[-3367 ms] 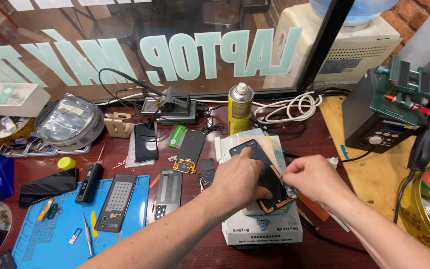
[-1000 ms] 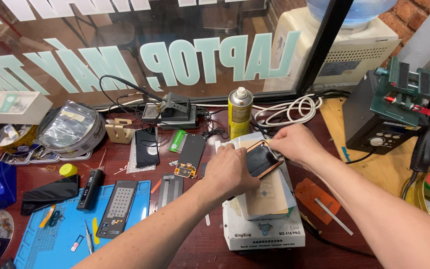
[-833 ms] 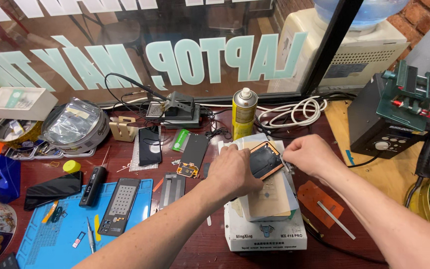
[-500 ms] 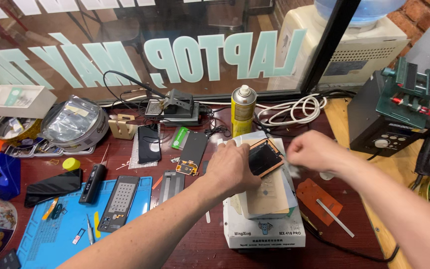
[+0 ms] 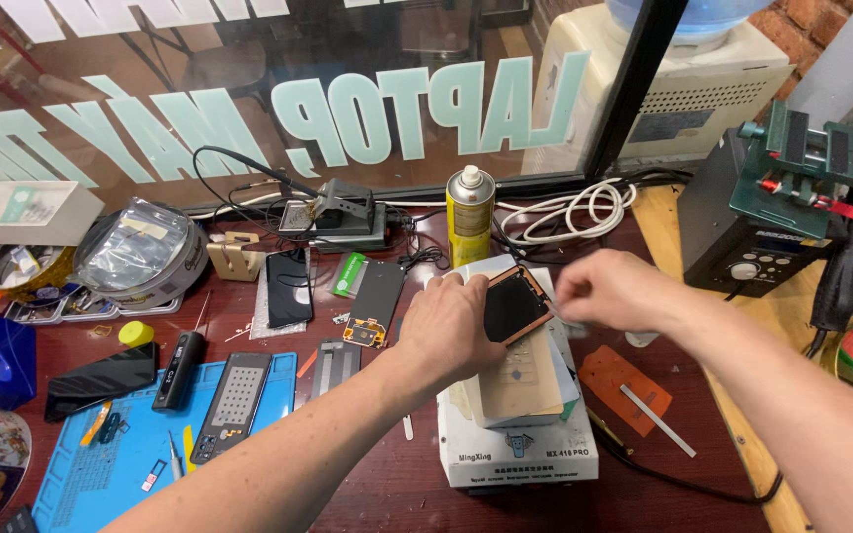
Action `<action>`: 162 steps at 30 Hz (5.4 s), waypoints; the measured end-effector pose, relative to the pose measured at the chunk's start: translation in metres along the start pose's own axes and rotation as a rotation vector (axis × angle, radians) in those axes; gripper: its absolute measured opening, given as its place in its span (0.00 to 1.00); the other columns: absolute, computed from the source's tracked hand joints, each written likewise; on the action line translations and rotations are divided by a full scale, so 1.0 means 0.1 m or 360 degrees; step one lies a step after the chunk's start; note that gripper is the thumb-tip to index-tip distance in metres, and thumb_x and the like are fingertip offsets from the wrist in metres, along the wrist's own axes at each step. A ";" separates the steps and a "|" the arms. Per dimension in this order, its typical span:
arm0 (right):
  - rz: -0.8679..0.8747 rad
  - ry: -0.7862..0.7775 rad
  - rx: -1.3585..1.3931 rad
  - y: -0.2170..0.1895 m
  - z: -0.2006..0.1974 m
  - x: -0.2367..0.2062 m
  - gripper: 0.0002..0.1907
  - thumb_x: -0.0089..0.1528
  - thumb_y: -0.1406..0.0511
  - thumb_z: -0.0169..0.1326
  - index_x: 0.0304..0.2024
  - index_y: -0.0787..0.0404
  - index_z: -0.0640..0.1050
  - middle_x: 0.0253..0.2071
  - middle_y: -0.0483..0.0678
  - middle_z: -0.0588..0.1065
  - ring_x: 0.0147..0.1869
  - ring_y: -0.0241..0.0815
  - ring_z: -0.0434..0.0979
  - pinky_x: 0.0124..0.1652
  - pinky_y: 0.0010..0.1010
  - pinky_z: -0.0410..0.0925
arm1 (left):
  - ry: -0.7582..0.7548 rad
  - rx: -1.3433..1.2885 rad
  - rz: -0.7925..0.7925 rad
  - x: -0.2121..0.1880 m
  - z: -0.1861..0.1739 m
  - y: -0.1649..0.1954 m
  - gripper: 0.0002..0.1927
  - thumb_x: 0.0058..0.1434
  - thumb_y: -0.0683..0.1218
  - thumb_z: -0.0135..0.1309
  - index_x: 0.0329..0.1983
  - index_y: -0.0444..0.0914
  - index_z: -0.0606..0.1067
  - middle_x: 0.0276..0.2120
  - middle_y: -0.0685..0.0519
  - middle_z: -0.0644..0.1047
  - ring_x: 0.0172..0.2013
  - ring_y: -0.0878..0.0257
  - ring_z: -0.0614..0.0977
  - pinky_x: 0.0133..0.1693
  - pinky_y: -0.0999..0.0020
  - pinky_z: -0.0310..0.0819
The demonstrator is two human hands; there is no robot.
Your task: The person cleans the edges of a disassembled smartphone with a cloth, then applies adhesive along the frame using a T-7000 tube. The person aligns and presses the screen assembly onto the frame to bond it.
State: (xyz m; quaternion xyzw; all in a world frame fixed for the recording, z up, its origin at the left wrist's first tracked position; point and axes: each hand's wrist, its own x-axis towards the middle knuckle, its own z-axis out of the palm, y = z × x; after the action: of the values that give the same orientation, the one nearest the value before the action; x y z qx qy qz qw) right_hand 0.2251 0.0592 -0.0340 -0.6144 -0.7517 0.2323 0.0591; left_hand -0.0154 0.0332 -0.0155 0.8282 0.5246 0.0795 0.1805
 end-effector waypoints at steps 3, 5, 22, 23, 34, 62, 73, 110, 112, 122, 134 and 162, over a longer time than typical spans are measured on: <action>0.0299 -0.0019 -0.0031 0.06 -0.19 -0.06 0.06 0.55 0.63 0.65 0.35 0.55 0.86 0.33 0.47 0.85 0.38 0.42 0.86 0.43 0.33 0.76 | -0.0027 0.0008 -0.0056 0.01 0.00 0.01 0.32 0.42 0.52 0.69 0.48 0.36 0.73 0.45 0.40 0.76 0.51 0.45 0.76 0.52 0.52 0.73; 0.0229 0.0263 0.0145 -0.01 -0.09 -0.01 0.07 0.56 0.64 0.63 0.37 0.55 0.85 0.34 0.48 0.84 0.38 0.43 0.86 0.42 0.33 0.75 | -0.0007 0.0012 -0.0029 0.01 0.00 0.02 0.31 0.42 0.52 0.69 0.48 0.35 0.74 0.45 0.40 0.76 0.51 0.44 0.77 0.52 0.51 0.74; 0.0009 0.0754 0.0216 -0.39 0.42 -0.26 0.07 0.55 0.63 0.63 0.36 0.56 0.86 0.36 0.48 0.82 0.40 0.48 0.83 0.41 0.38 0.74 | -0.0132 -0.0342 -0.0025 0.11 0.09 -0.25 0.35 0.34 0.56 0.71 0.47 0.37 0.80 0.37 0.43 0.84 0.39 0.52 0.87 0.44 0.59 0.80; -0.0129 0.0694 0.0247 -0.46 0.45 -0.29 0.06 0.55 0.64 0.63 0.35 0.56 0.85 0.36 0.48 0.82 0.40 0.48 0.82 0.42 0.38 0.74 | -0.0105 -0.0355 -0.0022 0.12 0.09 -0.26 0.36 0.34 0.56 0.71 0.47 0.36 0.80 0.37 0.42 0.83 0.39 0.52 0.86 0.44 0.59 0.80; -0.0483 0.0830 0.0013 -0.54 0.64 -0.19 0.06 0.54 0.66 0.60 0.34 0.55 0.85 0.37 0.44 0.81 0.46 0.49 0.79 0.47 0.40 0.72 | -0.0236 -0.0534 -0.0059 0.22 0.20 -0.42 0.36 0.39 0.53 0.71 0.53 0.37 0.78 0.40 0.43 0.84 0.40 0.55 0.86 0.44 0.63 0.80; 0.0330 0.1269 -0.0122 0.59 0.39 -0.69 0.06 0.64 0.61 0.60 0.40 0.54 0.85 0.40 0.49 0.79 0.48 0.51 0.78 0.48 0.41 0.70 | -0.0523 -0.1265 -0.0617 0.58 0.14 -0.64 0.17 0.53 0.36 0.65 0.47 0.36 0.83 0.34 0.49 0.82 0.27 0.65 0.77 0.28 0.71 0.70; 0.0901 0.0899 -0.0129 0.73 0.64 -0.84 0.12 0.59 0.55 0.61 0.43 0.46 0.87 0.43 0.48 0.82 0.45 0.54 0.82 0.43 0.47 0.72 | -0.0849 -0.2613 -0.0280 0.35 -0.42 -0.27 0.09 0.64 0.40 0.55 0.47 0.37 0.77 0.40 0.52 0.83 0.39 0.65 0.85 0.46 0.65 0.81; -0.0846 0.0736 0.1008 -1.55 0.37 -0.24 0.32 0.73 0.51 0.41 0.67 0.70 0.68 0.71 0.64 0.63 0.75 0.59 0.61 0.67 0.39 0.57 | 0.0362 -0.3183 -0.0526 0.16 0.17 -0.28 0.25 0.61 0.66 0.40 0.51 0.46 0.71 0.47 0.49 0.78 0.46 0.54 0.81 0.45 0.55 0.75; -0.0979 0.0564 0.1127 -1.71 0.46 -0.16 0.34 0.71 0.49 0.38 0.68 0.69 0.66 0.71 0.61 0.64 0.75 0.56 0.61 0.68 0.37 0.55 | 0.0250 -0.3475 -0.0379 0.06 0.06 -0.37 0.29 0.65 0.72 0.36 0.50 0.46 0.70 0.48 0.47 0.78 0.48 0.51 0.80 0.49 0.52 0.75; -0.0250 0.0242 0.0798 -1.87 0.92 0.24 0.20 0.66 0.55 0.47 0.46 0.59 0.82 0.40 0.56 0.83 0.45 0.56 0.84 0.45 0.44 0.74 | -0.0079 -0.3049 -0.1091 -0.95 -0.05 -0.74 0.20 0.73 0.58 0.43 0.56 0.40 0.71 0.49 0.52 0.76 0.49 0.56 0.77 0.53 0.54 0.73; -0.0300 0.0255 0.0881 -2.73 1.51 0.53 0.16 0.63 0.62 0.51 0.50 0.58 0.82 0.44 0.50 0.84 0.45 0.41 0.86 0.45 0.32 0.75 | -0.0028 -0.2971 -0.1168 -1.17 -0.26 -1.94 0.12 0.66 0.52 0.53 0.46 0.41 0.77 0.36 0.55 0.77 0.39 0.61 0.78 0.44 0.59 0.74; -0.0228 -0.0303 0.1369 -4.56 1.90 1.20 0.13 0.64 0.65 0.54 0.48 0.64 0.82 0.38 0.45 0.83 0.38 0.33 0.82 0.38 0.26 0.75 | 0.0414 -0.2188 -0.1117 -2.18 -1.09 -3.45 0.08 0.61 0.46 0.58 0.40 0.39 0.75 0.31 0.54 0.80 0.29 0.65 0.82 0.33 0.68 0.78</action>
State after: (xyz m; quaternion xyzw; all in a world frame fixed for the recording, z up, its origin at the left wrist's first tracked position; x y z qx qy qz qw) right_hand -0.2835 0.0583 -0.0328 -0.4562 -0.6295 0.5746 0.2557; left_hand -0.4360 -0.0062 -0.0343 0.3002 0.6057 0.4212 0.6047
